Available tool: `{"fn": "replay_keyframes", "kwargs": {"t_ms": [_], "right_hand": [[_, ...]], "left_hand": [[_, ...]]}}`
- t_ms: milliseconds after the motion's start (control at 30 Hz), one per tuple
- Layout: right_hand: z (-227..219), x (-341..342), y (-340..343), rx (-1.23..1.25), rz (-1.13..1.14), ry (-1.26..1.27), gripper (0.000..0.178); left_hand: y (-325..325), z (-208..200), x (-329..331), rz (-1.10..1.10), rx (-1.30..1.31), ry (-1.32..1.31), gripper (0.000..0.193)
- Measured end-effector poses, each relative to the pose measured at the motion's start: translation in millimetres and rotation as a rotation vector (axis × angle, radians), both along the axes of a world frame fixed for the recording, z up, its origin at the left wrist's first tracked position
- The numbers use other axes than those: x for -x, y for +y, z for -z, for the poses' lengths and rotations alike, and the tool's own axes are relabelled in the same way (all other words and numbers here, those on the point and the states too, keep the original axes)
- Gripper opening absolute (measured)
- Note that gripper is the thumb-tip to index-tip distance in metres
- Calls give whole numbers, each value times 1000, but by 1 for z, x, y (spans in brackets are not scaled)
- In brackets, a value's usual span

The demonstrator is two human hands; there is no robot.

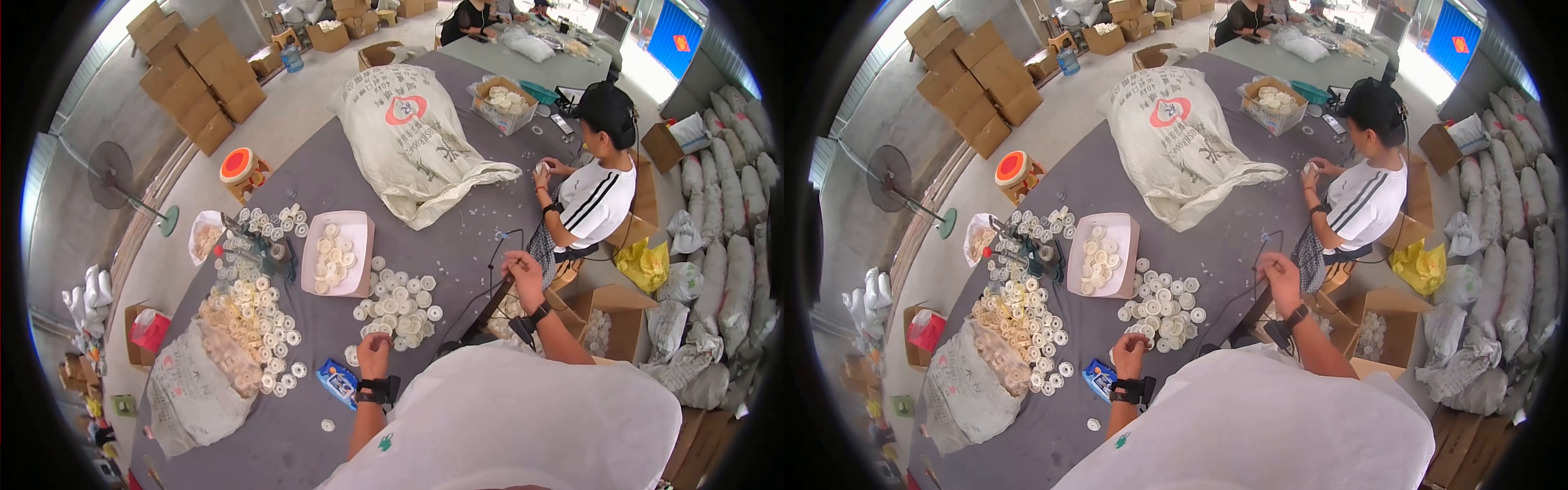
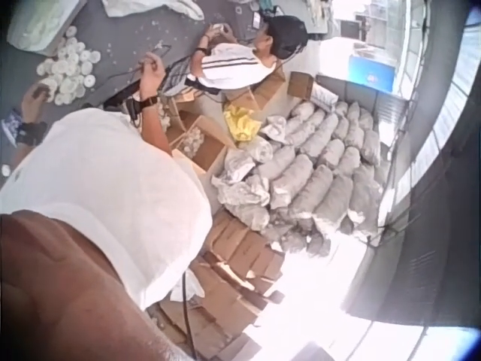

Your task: Assemble and inspect white plastic components at a factory workstation.

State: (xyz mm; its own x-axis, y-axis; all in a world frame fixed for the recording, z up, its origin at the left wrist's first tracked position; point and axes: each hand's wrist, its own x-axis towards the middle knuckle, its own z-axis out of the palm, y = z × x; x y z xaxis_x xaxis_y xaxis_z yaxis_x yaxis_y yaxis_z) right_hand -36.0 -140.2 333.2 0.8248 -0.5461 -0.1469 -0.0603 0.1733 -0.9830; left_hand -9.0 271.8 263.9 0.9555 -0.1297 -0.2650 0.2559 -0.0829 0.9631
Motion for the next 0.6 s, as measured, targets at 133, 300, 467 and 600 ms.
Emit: {"fn": "replay_keyframes", "kwargs": {"t_ms": [133,300,467,600], "right_hand": [[-11,36,3,39,91,-33,18],[-34,74,10,124,53,-72,19],[-31,111,9,95,193,-92,22],[-5,136,9,219,360,159,23]], "left_hand": [[11,12,16,-62,104,73,16],[30,25,36,-45,143,64,15],[55,37,56,-29,141,77,14],[75,29,67,7,121,87,13]]}}
